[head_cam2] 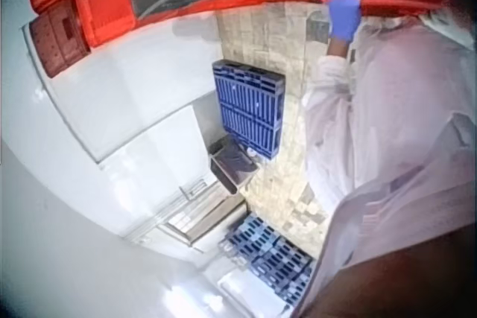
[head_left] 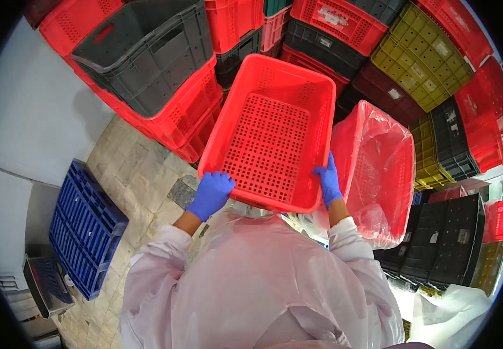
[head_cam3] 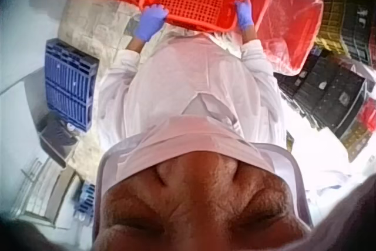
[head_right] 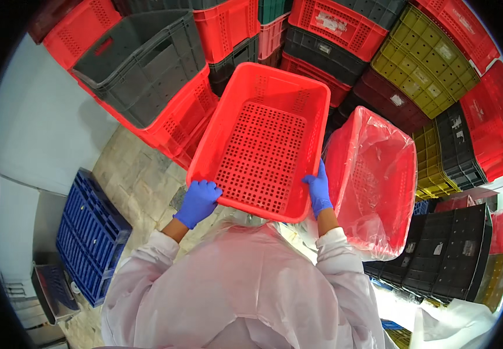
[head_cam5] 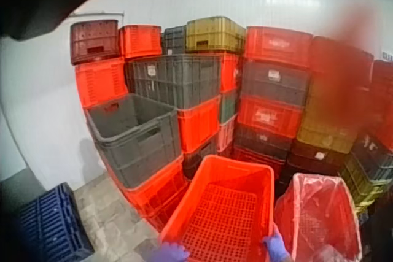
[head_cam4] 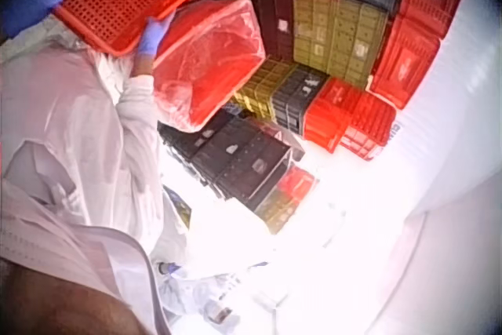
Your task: The person walks through a warehouse area and lines several plastic crates with clear plastic bags. They pick up a yellow crate, insert a bag, then repeat the process with a black crate and multiple red crates, stacking the lined crates on a pallet.
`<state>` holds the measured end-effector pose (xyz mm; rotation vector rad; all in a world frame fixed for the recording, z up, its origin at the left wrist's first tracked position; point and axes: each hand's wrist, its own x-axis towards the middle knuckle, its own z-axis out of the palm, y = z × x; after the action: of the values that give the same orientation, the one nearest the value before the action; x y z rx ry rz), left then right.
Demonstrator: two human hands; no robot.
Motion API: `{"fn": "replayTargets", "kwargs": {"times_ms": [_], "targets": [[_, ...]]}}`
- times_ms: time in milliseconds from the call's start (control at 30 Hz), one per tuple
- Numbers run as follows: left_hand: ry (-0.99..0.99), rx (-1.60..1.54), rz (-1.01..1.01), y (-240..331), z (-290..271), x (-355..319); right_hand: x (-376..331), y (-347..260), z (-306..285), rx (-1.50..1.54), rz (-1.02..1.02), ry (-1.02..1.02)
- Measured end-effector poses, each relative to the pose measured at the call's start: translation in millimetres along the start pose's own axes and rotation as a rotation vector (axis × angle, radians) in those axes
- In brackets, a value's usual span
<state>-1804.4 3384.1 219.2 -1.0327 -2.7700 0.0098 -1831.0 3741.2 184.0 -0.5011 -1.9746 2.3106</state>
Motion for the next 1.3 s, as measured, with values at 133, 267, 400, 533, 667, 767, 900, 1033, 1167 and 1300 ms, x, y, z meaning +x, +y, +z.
{"fn": "replayTargets", "kwargs": {"times_ms": [133, 267, 400, 533, 667, 767, 900, 1033, 1167, 1300], "targets": [[-0.014, -0.124, -0.062, -17, -3, 5, 14, 2, 12, -0.017, -0.030, -0.040], [-0.020, -0.109, -0.068, -47, 15, 13, 22, 12, 36, 0.030, -0.019, 0.017], [-0.051, -0.354, -0.053, -53, -5, 10, 22, 10, 35, -0.109, -0.102, -0.041], [0.249, -0.180, -0.176, -89, -116, 53, 7, 3, 34, 0.075, -0.019, -0.033], [0.705, 0.243, -0.432, -185, -187, 94, 14, 10, 29, 0.080, 0.040, -0.015], [0.505, 0.394, -0.651, -243, -204, 113, 19, 11, 30, 0.059, 0.036, -0.055], [0.229, 0.208, -0.805, -266, -208, 120, 18, 13, 29, -0.009, 0.016, -0.020], [0.408, 0.248, -0.738, -267, -213, 115, 14, 11, 33, 0.002, -0.036, -0.028], [0.406, 0.187, -0.697, -209, -229, 107, 13, 7, 32, 0.001, -0.018, -0.059], [0.516, 0.213, -0.533, -109, -208, 82, 18, 13, 17, -0.150, -0.101, -0.022]]}}
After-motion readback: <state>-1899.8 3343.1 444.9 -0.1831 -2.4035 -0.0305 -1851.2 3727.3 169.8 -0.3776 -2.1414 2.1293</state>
